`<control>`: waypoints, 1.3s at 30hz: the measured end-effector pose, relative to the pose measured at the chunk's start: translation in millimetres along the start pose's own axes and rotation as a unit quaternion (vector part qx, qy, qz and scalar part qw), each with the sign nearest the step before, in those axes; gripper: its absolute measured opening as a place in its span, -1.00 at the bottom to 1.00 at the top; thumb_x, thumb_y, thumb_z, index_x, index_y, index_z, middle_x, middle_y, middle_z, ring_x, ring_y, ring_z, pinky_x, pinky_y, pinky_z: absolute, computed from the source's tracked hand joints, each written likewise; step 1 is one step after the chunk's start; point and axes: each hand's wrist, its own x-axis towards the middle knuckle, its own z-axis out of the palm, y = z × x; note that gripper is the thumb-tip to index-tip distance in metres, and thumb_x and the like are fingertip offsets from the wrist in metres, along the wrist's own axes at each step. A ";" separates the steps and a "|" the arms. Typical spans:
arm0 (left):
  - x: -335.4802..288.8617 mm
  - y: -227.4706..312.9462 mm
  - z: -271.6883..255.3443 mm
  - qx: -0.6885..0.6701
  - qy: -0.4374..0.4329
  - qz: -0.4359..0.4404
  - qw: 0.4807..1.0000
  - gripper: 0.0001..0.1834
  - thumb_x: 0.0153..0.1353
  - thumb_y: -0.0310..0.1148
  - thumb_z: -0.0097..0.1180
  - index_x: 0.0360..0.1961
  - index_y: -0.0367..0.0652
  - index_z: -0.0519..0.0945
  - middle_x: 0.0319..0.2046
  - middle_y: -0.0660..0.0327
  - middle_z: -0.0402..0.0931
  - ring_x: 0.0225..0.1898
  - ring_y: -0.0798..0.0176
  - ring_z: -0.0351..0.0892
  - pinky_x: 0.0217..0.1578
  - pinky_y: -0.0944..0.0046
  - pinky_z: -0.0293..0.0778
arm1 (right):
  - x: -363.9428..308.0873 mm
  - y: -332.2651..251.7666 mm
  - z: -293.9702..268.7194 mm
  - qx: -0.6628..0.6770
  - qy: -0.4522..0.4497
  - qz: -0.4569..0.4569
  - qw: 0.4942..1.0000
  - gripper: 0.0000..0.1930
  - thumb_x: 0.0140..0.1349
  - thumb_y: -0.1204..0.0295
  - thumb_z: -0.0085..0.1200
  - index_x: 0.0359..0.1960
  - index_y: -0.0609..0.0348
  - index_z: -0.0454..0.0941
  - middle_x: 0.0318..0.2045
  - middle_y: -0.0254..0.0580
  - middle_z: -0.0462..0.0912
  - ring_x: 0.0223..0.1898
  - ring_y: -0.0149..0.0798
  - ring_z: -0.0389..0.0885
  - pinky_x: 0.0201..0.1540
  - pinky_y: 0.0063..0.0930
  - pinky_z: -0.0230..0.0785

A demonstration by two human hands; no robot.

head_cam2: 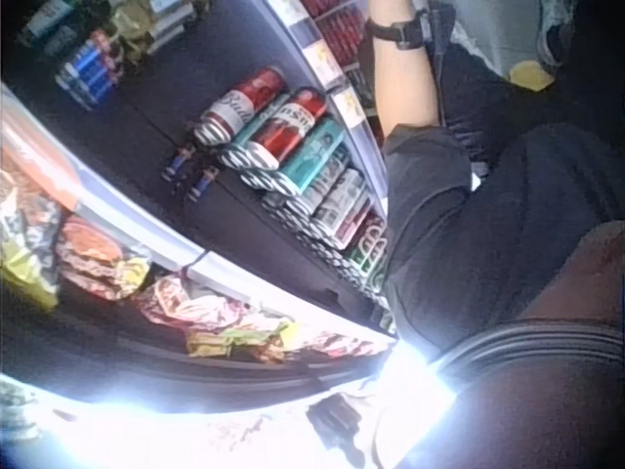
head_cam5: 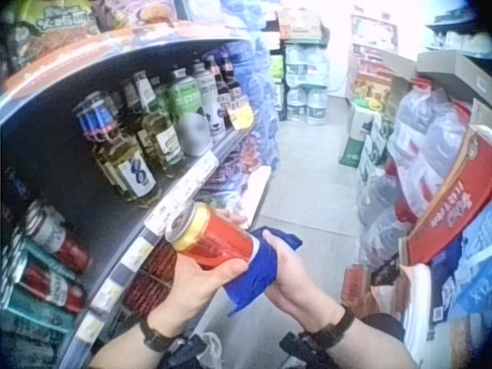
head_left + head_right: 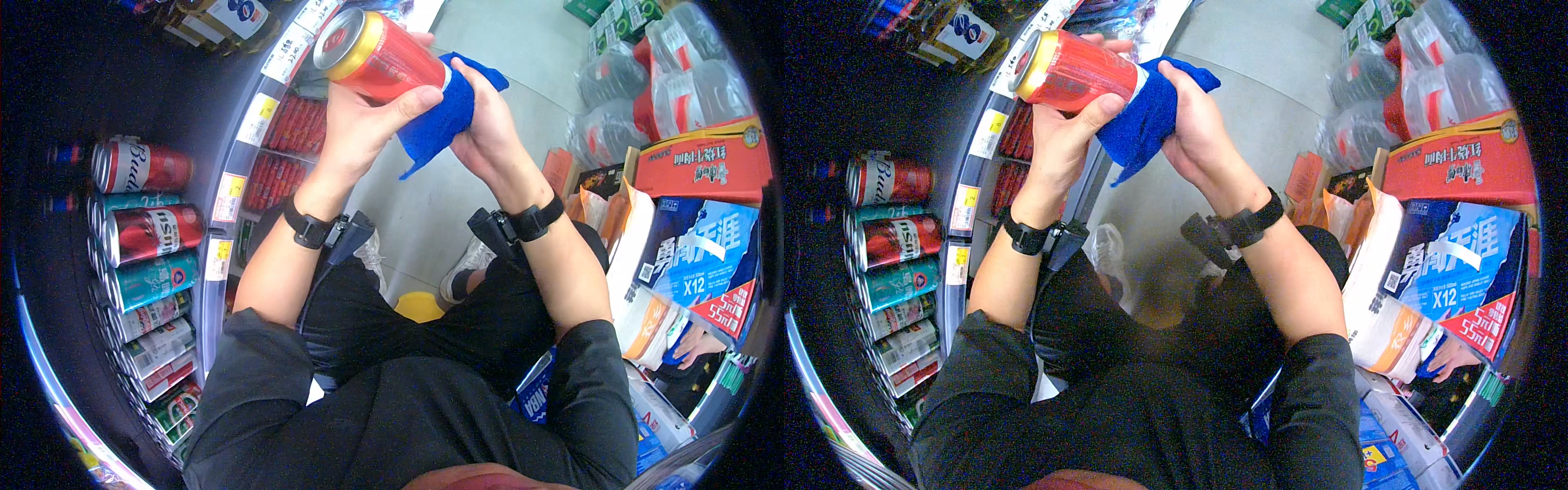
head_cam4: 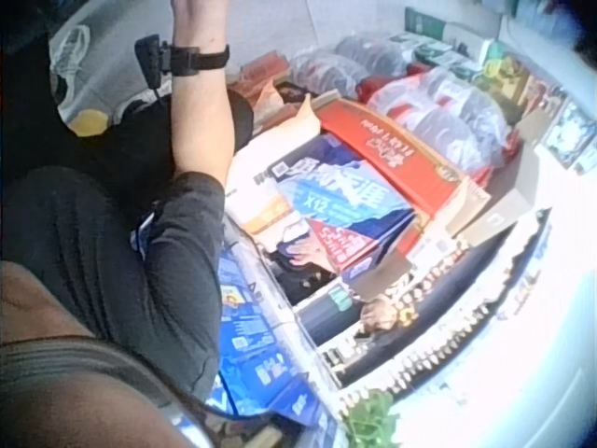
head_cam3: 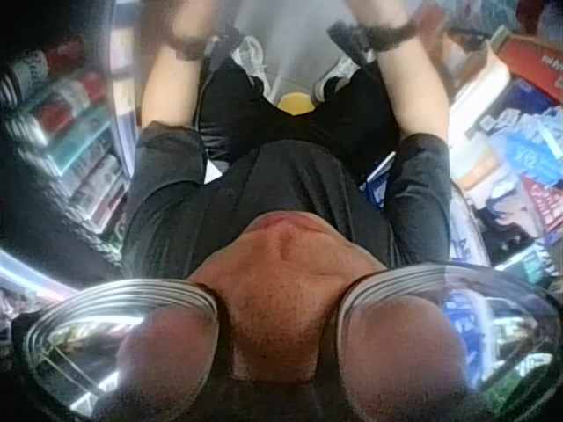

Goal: The person picks up a bottle and a can from a shelf one by one and wipes them down with a blue cloth before returning them to the shelf.

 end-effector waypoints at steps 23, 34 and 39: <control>8.9 -0.8 -21.6 0.398 0.050 0.142 0.905 -0.28 -0.17 -0.59 0.49 0.11 -0.21 0.50 -0.04 0.15 0.65 0.02 0.24 0.67 0.09 0.26 0.56 | -32.9 0.4 24.4 -0.301 -0.103 -0.239 0.918 -0.52 0.52 0.23 -0.08 0.34 0.26 0.43 0.16 -0.23 0.59 0.17 -0.36 0.49 0.25 -0.44 0.28; 12.2 -0.5 -24.7 0.361 0.088 0.085 0.924 -0.32 -0.12 -0.54 0.54 0.09 -0.23 0.51 -0.05 0.13 0.67 -0.01 0.27 0.66 0.07 0.25 0.55 | -19.2 9.3 10.7 -0.537 -0.116 -0.502 0.667 -0.41 0.15 0.28 0.35 0.21 0.20 0.49 0.25 0.15 0.47 0.32 0.29 0.33 0.37 0.07 0.16; 7.0 1.2 -27.2 0.421 0.053 0.085 0.902 -0.41 -0.13 -0.40 0.55 -0.03 -0.15 0.55 -0.13 0.04 0.64 -0.04 -0.13 0.65 -0.01 0.05 0.56 | -18.3 -3.4 19.1 -0.616 -0.151 -0.525 0.567 -0.50 0.05 0.27 0.38 0.06 0.13 0.62 0.24 0.11 0.48 0.35 0.23 0.29 0.36 0.11 0.12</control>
